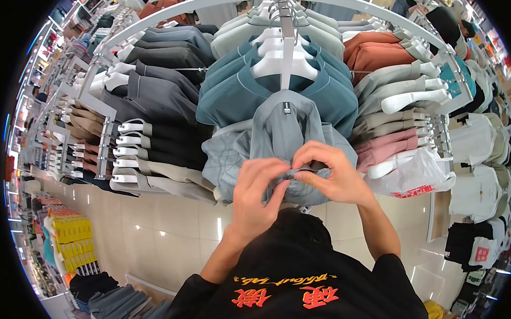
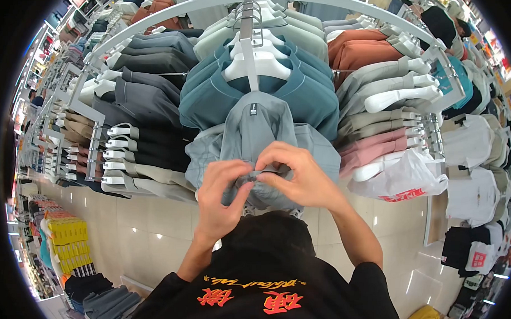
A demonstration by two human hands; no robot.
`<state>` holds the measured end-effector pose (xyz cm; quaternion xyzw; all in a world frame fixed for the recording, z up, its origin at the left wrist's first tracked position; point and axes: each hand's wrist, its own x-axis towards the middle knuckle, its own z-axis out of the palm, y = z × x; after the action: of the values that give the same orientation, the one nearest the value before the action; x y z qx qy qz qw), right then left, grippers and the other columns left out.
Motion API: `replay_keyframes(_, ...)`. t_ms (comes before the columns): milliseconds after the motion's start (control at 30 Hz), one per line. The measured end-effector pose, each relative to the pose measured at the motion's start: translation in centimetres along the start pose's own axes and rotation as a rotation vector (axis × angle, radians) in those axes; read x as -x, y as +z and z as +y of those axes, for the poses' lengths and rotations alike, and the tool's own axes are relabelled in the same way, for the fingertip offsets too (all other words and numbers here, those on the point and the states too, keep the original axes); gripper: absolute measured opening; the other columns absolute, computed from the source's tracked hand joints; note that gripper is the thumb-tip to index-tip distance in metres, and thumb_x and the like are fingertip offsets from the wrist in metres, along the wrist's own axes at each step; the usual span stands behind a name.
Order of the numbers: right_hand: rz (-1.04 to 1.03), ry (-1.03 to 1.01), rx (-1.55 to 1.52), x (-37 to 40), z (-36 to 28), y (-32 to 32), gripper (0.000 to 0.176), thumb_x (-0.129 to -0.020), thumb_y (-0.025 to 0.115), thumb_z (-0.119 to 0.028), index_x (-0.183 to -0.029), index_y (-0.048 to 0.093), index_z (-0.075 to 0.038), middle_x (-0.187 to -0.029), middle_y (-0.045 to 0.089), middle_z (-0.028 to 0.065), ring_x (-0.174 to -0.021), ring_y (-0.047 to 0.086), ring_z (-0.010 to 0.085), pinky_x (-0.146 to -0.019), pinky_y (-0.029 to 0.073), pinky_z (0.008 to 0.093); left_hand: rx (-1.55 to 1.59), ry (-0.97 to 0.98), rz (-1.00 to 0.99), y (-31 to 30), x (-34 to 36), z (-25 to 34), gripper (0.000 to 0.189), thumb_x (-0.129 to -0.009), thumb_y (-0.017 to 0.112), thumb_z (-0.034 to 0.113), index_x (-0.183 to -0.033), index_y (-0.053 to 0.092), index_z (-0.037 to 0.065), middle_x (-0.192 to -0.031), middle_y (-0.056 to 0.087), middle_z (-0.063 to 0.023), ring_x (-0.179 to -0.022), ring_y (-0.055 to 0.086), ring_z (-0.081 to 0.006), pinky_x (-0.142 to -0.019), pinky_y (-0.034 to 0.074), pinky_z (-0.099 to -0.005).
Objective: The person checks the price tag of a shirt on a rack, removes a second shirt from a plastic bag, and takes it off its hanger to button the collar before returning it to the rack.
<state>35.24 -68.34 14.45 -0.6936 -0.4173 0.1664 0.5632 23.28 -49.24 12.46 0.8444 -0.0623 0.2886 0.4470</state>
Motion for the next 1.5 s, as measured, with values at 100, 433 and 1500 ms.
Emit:
replay_keyframes(100,0.062,-0.070,0.114,0.3,-0.7,0.3,0.019,-0.087,0.082,0.003,-0.104,0.073,-0.003,-0.106,0.071,0.0090,-0.099,0.068,0.0245,-0.085,0.051,0.0350,0.000,0.054,-0.106,-1.1,-0.2,-0.8,0.034,-0.083,0.079,-0.008,-0.115,0.075,0.003,-0.116,0.074,-0.0094,-0.109,0.067,-0.0309,-0.092,0.054,-0.0391)
replay_keyframes(433,0.275,-0.139,0.485,1.6,0.3,-0.4,0.015,-0.091,0.077,0.003,-0.104,0.073,-0.002,-0.100,0.074,0.0107,-0.089,0.071,0.0320,-0.078,0.057,0.0394,-0.259,0.075,-0.283,-3.4,-2.5,-3.8,0.020,-0.088,0.073,-0.006,-0.107,0.073,0.002,-0.107,0.071,-0.0086,-0.105,0.061,-0.0291,-0.092,0.049,-0.0393)
replay_keyframes(1500,0.334,-0.307,0.242,-2.0,-0.7,0.6,0.020,-0.090,0.082,0.001,-0.108,0.073,-0.003,-0.103,0.074,0.0103,-0.088,0.072,0.0285,-0.073,0.059,0.0366,0.548,-0.281,-0.263,-1.7,-8.0,-1.4,0.025,-0.101,0.073,0.001,-0.120,0.056,0.004,-0.111,0.064,-0.0050,-0.113,0.063,-0.0166,-0.100,0.049,-0.0333)
